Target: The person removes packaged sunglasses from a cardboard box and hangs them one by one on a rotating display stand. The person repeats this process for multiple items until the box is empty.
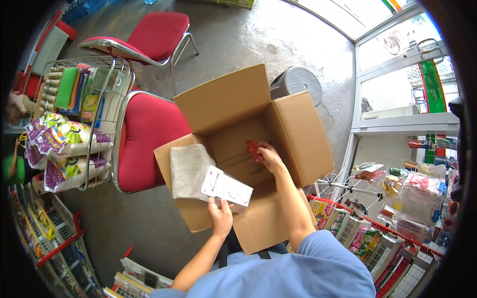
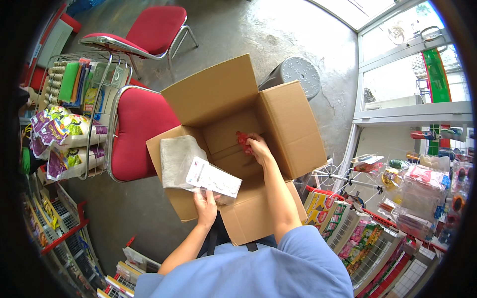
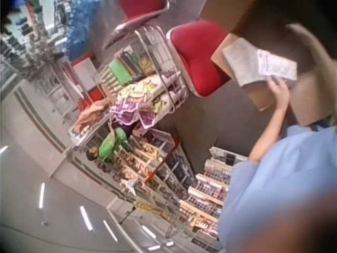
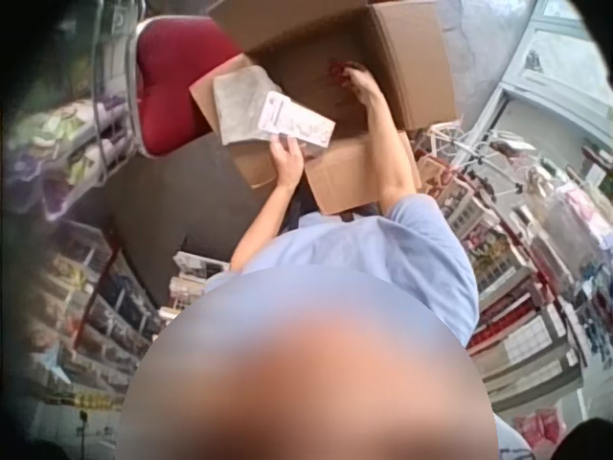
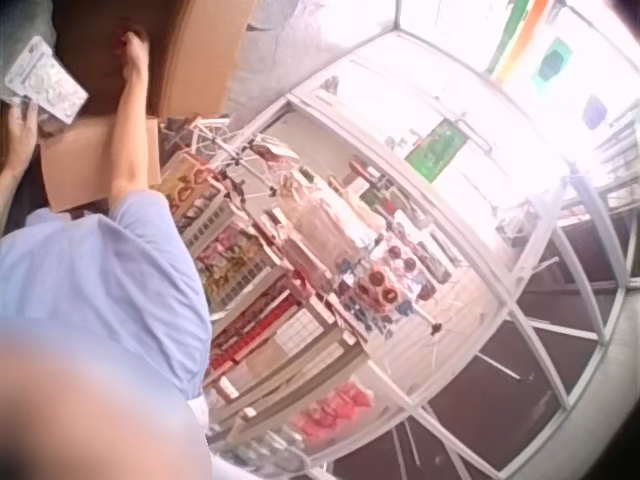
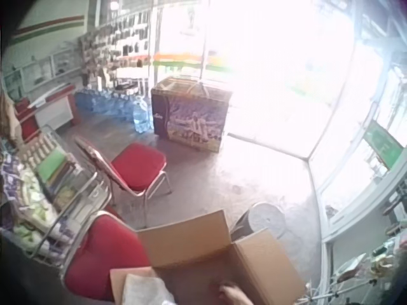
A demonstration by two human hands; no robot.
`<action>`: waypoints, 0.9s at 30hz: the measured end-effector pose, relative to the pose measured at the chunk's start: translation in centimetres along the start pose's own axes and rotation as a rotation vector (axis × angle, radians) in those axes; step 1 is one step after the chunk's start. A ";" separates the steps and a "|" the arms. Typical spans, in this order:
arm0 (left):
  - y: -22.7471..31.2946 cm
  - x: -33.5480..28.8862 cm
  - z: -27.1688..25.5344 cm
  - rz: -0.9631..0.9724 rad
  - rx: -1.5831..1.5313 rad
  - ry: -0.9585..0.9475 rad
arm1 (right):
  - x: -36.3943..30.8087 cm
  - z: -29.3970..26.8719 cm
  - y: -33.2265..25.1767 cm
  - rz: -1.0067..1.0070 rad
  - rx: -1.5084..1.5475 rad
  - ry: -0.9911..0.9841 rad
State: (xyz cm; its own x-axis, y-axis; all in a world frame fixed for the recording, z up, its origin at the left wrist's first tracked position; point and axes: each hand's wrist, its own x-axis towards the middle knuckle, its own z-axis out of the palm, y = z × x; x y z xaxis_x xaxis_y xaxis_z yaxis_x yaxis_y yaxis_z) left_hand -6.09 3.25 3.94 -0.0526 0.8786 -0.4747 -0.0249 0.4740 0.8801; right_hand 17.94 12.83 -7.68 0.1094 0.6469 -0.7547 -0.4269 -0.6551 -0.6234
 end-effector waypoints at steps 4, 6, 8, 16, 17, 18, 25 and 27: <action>0.4 -0.1 1.3 0.026 -0.039 0.012 | -3.8 0.1 -1.1 -0.028 0.378 -0.117; 0.3 -0.1 1.5 0.025 -0.035 0.005 | -4.6 0.1 -1.2 -0.039 0.334 -0.051; 0.0 -0.1 1.7 0.009 -0.036 0.007 | -5.3 0.2 -1.1 -0.066 0.146 0.015; -0.5 1.9 3.2 -0.070 -0.112 -0.084 | -10.3 1.5 -0.9 -0.098 -0.245 -0.422; -0.4 2.0 3.2 -0.033 -0.044 -0.078 | -10.4 1.6 -0.8 -0.091 -0.195 -0.531; -0.2 2.1 3.1 -0.001 0.001 -0.072 | -10.6 1.5 -0.4 -0.135 -0.165 -0.451; 1.5 3.4 -2.8 0.617 0.633 0.652 | -7.3 0.1 2.1 -0.269 -0.052 0.006; 1.9 4.7 -5.3 0.525 0.728 0.692 | -6.4 -0.2 2.6 -0.292 -0.093 0.057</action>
State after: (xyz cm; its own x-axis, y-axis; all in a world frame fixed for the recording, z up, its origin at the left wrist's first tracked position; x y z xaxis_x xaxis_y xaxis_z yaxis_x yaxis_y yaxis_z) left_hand -11.72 7.97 3.41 -0.4315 0.8652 0.2553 0.7379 0.1757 0.6516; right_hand 16.30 6.92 -4.47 0.2670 0.7916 -0.5496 -0.2863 -0.4794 -0.8296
